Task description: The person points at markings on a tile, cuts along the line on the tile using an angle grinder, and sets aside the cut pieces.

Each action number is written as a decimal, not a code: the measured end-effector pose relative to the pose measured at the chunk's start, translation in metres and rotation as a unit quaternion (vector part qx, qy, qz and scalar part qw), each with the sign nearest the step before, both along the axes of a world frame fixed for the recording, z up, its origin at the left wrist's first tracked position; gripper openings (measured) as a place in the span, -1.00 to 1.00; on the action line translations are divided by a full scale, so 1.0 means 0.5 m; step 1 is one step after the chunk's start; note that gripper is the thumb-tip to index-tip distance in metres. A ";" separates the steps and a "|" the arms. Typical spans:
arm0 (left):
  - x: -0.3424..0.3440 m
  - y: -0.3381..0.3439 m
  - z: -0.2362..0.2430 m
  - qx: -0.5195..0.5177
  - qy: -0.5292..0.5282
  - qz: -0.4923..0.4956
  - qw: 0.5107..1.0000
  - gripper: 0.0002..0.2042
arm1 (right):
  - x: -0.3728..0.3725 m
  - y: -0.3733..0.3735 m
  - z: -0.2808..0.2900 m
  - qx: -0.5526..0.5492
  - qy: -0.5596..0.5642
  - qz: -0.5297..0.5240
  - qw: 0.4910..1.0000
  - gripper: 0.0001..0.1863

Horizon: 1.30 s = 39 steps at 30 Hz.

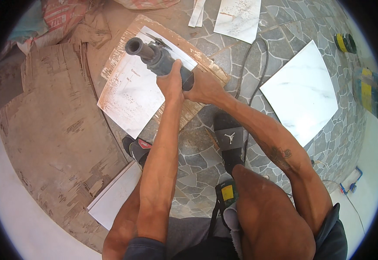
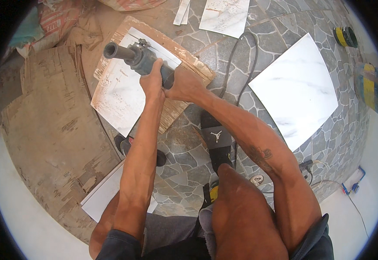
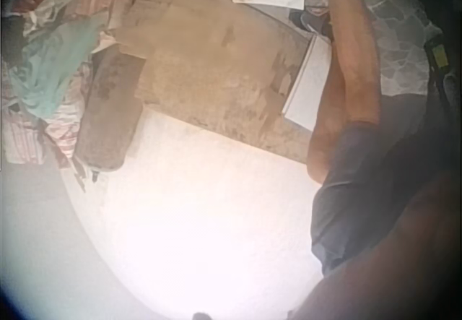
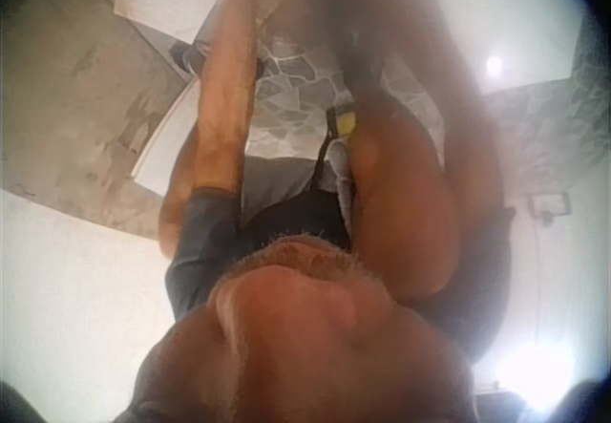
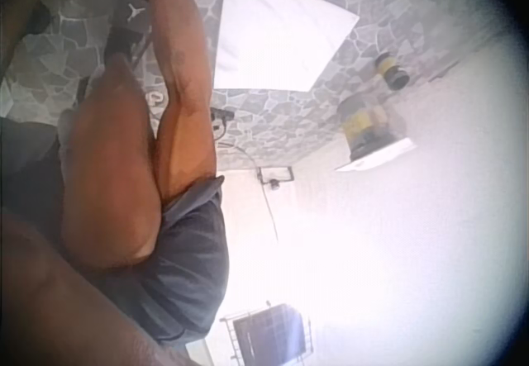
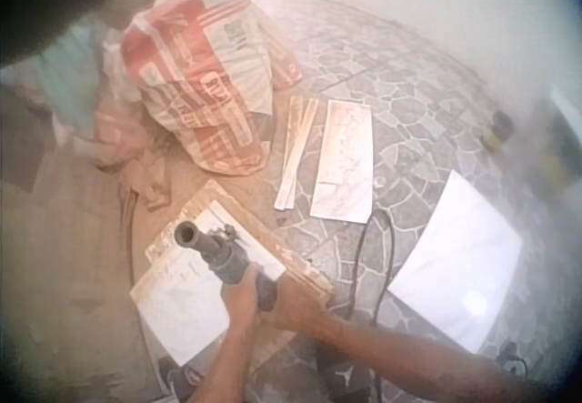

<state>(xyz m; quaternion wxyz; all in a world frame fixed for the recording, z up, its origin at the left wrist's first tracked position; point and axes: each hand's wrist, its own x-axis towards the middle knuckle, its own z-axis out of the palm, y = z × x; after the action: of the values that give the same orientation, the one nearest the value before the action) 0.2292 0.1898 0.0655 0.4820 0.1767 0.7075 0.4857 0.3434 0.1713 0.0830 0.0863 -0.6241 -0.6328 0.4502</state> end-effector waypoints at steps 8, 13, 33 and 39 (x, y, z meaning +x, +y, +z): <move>0.015 -0.006 0.017 -0.028 -0.006 -0.014 0.999 -0.63 | 0.016 -0.008 -0.011 0.021 0.049 -0.012 0.998 -0.21; 0.017 -0.012 0.003 -0.016 -0.008 -0.014 1.000 -0.64 | 0.018 -0.014 -0.008 0.006 0.013 -0.009 1.000 -0.22; 0.032 -0.044 -0.005 -0.022 0.005 -0.010 1.000 -0.66 | 0.036 -0.041 -0.003 0.012 -0.004 -0.001 1.000 -0.32; 0.050 -0.050 0.000 -0.007 -0.005 -0.004 1.000 -0.65 | 0.050 -0.049 -0.005 0.008 -0.016 -0.001 1.000 -0.35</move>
<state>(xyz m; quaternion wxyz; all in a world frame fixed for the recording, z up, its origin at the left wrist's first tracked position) 0.2540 0.1648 0.0656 0.4888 0.1738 0.7077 0.4796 0.3685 0.1466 0.0806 0.0822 -0.6311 -0.6369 0.4351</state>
